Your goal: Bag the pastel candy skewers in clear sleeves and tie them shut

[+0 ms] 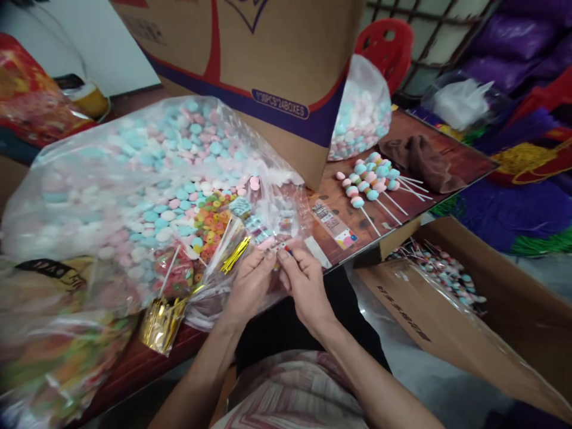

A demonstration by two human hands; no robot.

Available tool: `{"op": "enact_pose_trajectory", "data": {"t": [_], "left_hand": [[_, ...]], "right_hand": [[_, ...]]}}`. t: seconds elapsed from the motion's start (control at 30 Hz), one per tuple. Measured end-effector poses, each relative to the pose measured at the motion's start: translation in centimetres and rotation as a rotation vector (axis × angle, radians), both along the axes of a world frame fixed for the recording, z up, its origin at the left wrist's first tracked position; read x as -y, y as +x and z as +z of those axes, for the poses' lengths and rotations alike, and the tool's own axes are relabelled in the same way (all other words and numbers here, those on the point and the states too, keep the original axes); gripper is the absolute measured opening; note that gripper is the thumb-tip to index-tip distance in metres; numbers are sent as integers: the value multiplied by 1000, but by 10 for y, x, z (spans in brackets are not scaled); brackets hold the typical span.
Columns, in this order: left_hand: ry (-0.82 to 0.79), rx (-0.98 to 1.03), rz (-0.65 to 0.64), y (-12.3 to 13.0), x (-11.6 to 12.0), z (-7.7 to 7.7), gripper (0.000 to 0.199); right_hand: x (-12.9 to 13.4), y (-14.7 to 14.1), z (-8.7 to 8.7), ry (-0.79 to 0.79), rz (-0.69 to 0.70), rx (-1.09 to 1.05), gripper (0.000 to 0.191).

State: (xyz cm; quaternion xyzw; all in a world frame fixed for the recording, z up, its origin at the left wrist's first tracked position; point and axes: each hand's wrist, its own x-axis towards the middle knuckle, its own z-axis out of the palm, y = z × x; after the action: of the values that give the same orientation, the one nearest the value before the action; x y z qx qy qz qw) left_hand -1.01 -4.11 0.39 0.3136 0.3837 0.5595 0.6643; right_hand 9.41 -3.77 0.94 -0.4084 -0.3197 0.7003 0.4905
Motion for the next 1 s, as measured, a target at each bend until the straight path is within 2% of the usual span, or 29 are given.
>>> {"op": "enact_pose_trajectory", "data": {"t": [0.13, 0.2, 0.3, 0.37, 0.43, 0.5, 0.53, 0.6, 0.67, 0.77, 1.0], "left_hand": [[-20, 190, 27, -26, 10, 12, 33], [-40, 224, 101, -39, 16, 13, 27], [-52, 252, 245, -57, 22, 8, 19], [-15, 230, 352, -67, 23, 3, 21], [14, 165, 444, -76, 23, -1, 24], [-9, 95, 477, -82, 23, -5, 22], [-35, 70, 473, -84, 23, -6, 21], [-67, 60, 476, -85, 23, -8, 20], [-69, 82, 497, -85, 23, -8, 22], [-72, 131, 521, -85, 21, -7, 28], [-123, 132, 557, -86, 16, -8, 31]], "right_hand": [[4, -16, 8, -110, 207, -198, 33], [5, -26, 6, -144, 342, -224, 30], [-4, -39, -2, -19, 563, 8, 29], [-16, -44, -5, 223, 665, 335, 31], [-32, -49, -5, 536, 611, 738, 29], [-50, -54, -7, 810, 469, 1099, 25], [-59, -57, -10, 913, 421, 1223, 26], [-73, -61, -19, 1068, 427, 1346, 29], [-82, -63, -29, 1142, 461, 1372, 29], [-84, -61, -39, 1163, 473, 1347, 27], [-79, -53, -36, 1129, 430, 1344, 28]]}}
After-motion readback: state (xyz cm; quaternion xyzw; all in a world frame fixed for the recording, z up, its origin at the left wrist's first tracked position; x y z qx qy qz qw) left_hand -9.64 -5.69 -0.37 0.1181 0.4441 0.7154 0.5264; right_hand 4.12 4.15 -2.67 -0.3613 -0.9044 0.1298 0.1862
